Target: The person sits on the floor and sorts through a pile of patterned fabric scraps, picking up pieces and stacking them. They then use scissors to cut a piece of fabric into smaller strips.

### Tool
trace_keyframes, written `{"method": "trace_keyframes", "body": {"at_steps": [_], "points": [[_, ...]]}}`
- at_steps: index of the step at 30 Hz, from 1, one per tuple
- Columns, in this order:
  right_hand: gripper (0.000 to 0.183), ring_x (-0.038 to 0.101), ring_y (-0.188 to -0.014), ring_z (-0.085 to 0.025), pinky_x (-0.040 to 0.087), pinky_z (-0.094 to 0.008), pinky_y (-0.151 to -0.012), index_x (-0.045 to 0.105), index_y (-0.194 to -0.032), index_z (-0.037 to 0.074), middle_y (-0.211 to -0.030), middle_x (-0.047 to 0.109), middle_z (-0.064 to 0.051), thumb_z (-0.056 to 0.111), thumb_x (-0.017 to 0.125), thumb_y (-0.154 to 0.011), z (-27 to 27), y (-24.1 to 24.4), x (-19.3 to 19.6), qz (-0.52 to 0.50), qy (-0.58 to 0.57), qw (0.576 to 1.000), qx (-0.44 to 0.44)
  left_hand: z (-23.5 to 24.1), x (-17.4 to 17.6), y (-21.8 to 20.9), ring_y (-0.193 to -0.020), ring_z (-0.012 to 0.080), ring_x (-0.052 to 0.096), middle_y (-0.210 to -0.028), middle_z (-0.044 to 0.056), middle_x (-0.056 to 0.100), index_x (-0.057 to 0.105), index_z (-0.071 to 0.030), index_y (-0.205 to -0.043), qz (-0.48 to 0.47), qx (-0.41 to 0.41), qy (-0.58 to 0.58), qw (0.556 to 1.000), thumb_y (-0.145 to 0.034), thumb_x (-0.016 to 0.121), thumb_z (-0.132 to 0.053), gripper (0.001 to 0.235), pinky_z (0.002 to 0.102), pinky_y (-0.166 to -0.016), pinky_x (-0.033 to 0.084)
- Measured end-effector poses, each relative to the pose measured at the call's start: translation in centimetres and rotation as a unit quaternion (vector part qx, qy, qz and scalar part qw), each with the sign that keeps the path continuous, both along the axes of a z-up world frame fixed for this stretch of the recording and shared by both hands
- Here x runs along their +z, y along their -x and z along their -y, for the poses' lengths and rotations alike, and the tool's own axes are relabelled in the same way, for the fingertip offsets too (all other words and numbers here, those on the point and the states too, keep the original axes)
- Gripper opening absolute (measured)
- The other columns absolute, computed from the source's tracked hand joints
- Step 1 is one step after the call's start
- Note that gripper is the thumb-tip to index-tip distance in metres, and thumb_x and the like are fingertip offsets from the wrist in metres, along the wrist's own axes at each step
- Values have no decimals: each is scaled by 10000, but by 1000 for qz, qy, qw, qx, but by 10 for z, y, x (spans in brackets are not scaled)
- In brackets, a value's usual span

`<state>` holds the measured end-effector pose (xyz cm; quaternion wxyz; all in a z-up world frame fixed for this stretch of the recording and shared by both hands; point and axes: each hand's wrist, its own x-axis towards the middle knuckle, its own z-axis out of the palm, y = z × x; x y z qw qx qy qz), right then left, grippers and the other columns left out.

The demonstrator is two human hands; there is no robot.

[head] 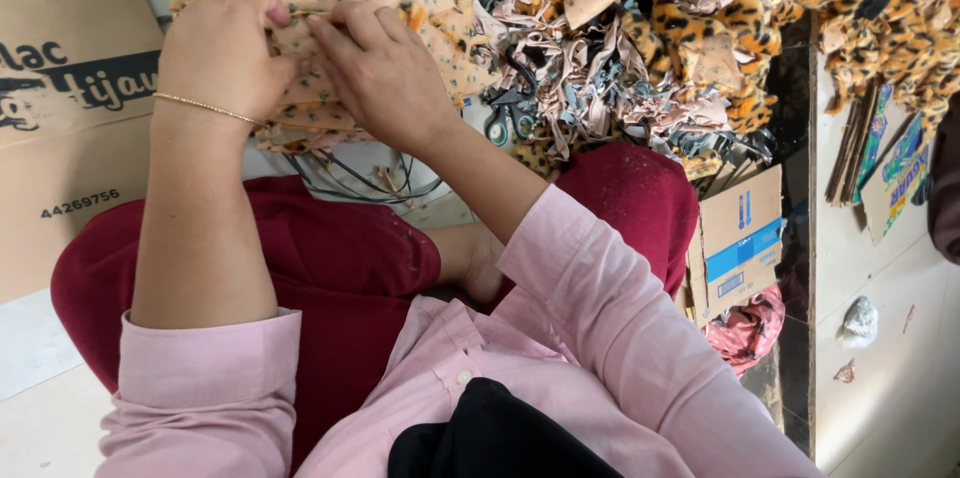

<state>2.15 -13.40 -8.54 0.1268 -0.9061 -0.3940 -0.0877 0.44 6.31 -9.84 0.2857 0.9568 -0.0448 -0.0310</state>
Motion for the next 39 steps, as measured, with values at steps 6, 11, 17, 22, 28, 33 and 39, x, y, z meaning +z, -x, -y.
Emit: {"method": "trace_keyframes", "body": {"at_steps": [6, 11, 17, 22, 28, 33, 39], "points": [[291, 604, -1111, -353, 570, -480, -935, 648, -1272, 60, -1288, 576, -170, 159, 667, -998, 17, -6, 8, -51, -79, 995, -10, 5, 7, 4, -883, 331, 685, -1001, 66, 743, 728, -131, -1116, 6, 16, -61, 998, -842, 814, -205, 297, 477, -616, 551], [224, 614, -1167, -283, 556, -456, -1056, 727, -1158, 155, -1254, 625, -124, 96, 655, -955, 98, -50, -5, -100, -189, 967, -139, 32, 36, 1, -763, 237, 638, -989, 100, 688, 736, -60, -1170, 161, -7, -1, 987, -1006, 856, -170, 231, 386, -590, 507], [487, 595, -1293, -365, 427, -558, -1145, 540, -1374, 94, -1408, 602, -180, 132, 652, -902, 183, -78, -13, -301, -459, 674, -494, 102, 43, -2, -883, 233, 639, -1004, 136, 687, 704, -36, -1102, 194, -126, 120, 966, -1030, 693, -137, 125, 291, -673, 555], [473, 620, -831, -153, 397, -273, -613, 653, -1309, 110, -1115, 749, -56, 18, 673, -846, 208, -77, -12, -339, -561, 596, -463, 131, 20, 8, -970, 285, 619, -1097, 118, 643, 693, -59, -1186, 122, -207, 165, 957, -978, 691, -150, 228, 402, -744, 535], [191, 575, -764, -143, 535, -267, -733, 639, -852, 122, -824, 635, -20, -45, 710, -910, 236, -53, 8, -231, -607, 682, -337, 144, 22, 14, -962, 296, 628, -1076, 126, 649, 690, -36, -1188, 61, -213, 207, 953, -1007, 630, -177, 237, 434, -803, 518], [279, 664, -853, -227, 621, -321, -714, 515, -1108, 96, -1047, 583, -122, -67, 640, -918, 245, -15, 32, -331, -659, 581, -344, 171, 5, 34, -886, 259, 674, -1015, 96, 673, 694, -117, -1150, -9, -186, 288, 940, -945, 676, -203, 222, 391, -712, 553], [410, 698, -959, -237, 604, -314, -789, 553, -1222, 68, -1087, 645, -91, -86, 607, -846, 273, 12, -1, -426, -640, 584, -261, 229, 15, 26, -1132, 363, 644, -1303, 224, 606, 525, -136, -1439, -179, -37, 448, 875, -914, 733, -518, 682, 464, -931, 559]]}}
